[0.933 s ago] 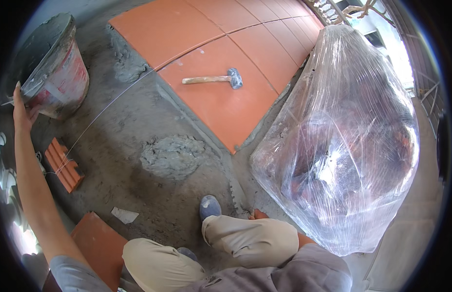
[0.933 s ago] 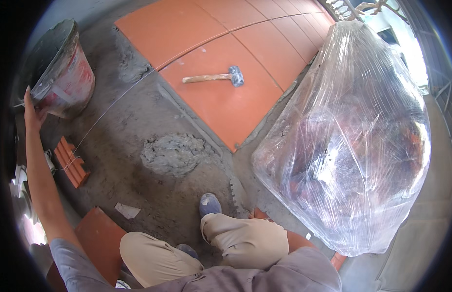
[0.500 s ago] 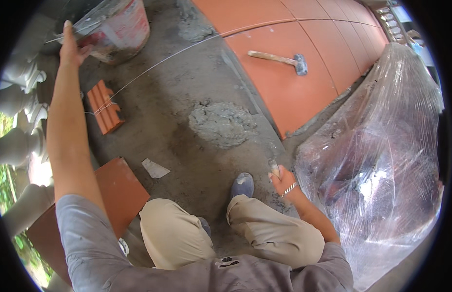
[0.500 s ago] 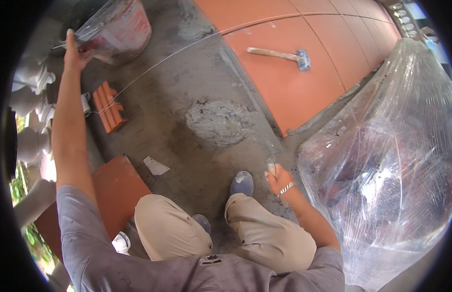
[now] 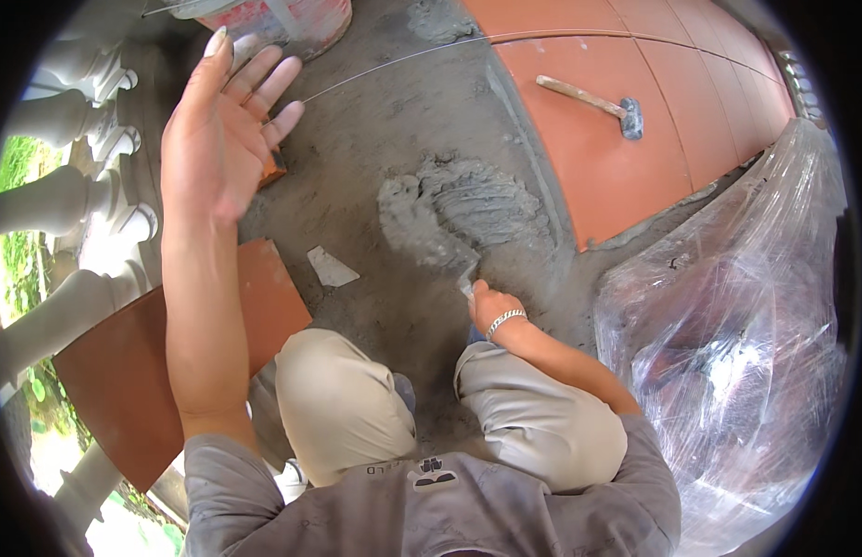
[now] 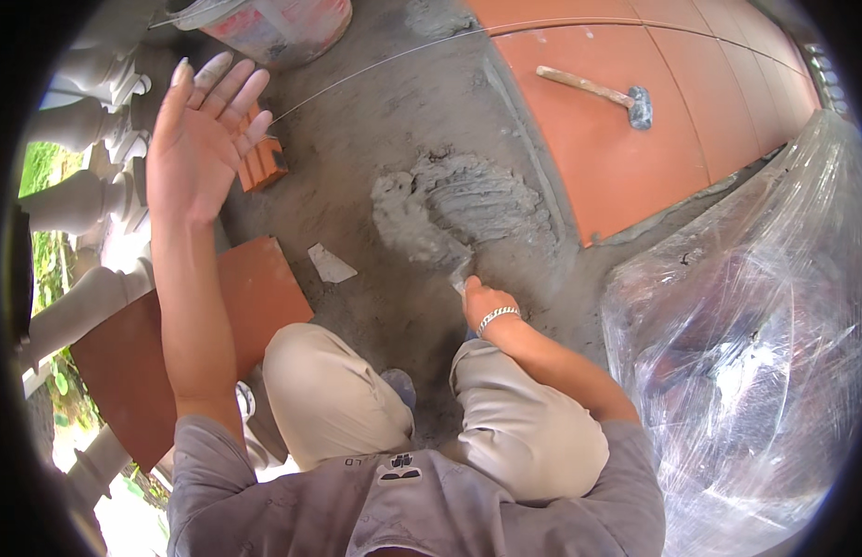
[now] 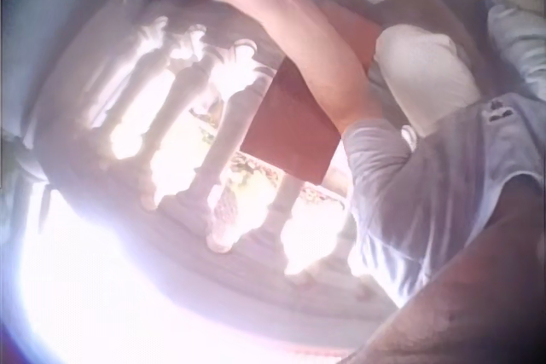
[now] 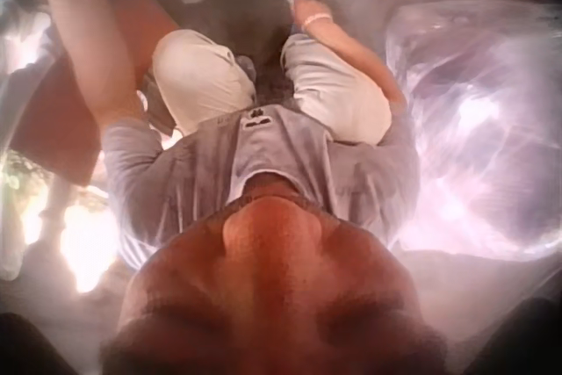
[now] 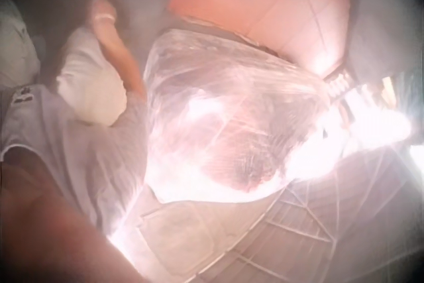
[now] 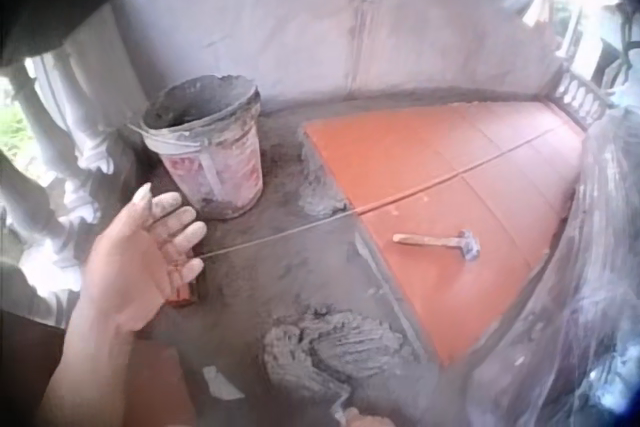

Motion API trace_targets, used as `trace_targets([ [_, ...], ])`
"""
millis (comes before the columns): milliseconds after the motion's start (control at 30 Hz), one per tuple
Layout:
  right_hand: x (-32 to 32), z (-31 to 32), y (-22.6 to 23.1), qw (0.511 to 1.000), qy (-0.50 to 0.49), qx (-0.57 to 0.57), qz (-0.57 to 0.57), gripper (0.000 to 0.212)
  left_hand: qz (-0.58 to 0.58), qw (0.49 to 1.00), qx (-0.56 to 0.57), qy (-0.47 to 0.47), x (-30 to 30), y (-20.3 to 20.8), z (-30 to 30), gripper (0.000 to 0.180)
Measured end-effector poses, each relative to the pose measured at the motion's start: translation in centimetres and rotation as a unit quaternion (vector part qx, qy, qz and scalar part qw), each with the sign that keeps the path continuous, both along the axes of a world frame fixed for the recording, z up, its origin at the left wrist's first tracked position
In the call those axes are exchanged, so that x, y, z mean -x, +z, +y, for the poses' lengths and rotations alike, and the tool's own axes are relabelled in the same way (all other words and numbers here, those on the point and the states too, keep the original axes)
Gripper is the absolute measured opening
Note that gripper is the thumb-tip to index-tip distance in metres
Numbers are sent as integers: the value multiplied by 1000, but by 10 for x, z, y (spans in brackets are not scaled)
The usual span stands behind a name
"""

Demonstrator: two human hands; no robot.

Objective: The person spreads cement on the floor using a trowel, then places a terracotta tile and taps it with a hammer to secure it. The person retrieves additional tiles from a nearby stack and continues the installation process.

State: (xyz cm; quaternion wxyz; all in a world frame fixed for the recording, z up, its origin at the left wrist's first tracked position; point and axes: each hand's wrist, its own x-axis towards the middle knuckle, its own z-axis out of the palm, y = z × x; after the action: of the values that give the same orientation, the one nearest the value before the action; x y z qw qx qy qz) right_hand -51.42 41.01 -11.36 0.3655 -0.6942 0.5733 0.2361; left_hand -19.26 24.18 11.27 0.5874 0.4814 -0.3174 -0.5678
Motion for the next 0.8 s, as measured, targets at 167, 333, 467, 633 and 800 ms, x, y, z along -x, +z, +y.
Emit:
trace_targets([
  [167,-4,-12,22,994,106,23,-22,19,210,972,72,-73,19,46,52,68],
  [333,-12,-39,26,992,111,49,-17,16,176,983,29,46,47,35,78,64],
  [467,-35,-35,19,984,175,11,-40,15,103,990,-5,99,51,9,74,48],
  [633,-34,-34,38,955,294,-23,-40,17,52,993,9,105,38,-6,73,45],
  [800,-27,-24,65,984,142,-83,-68,32,8,994,17,110,33,-16,74,45],
])
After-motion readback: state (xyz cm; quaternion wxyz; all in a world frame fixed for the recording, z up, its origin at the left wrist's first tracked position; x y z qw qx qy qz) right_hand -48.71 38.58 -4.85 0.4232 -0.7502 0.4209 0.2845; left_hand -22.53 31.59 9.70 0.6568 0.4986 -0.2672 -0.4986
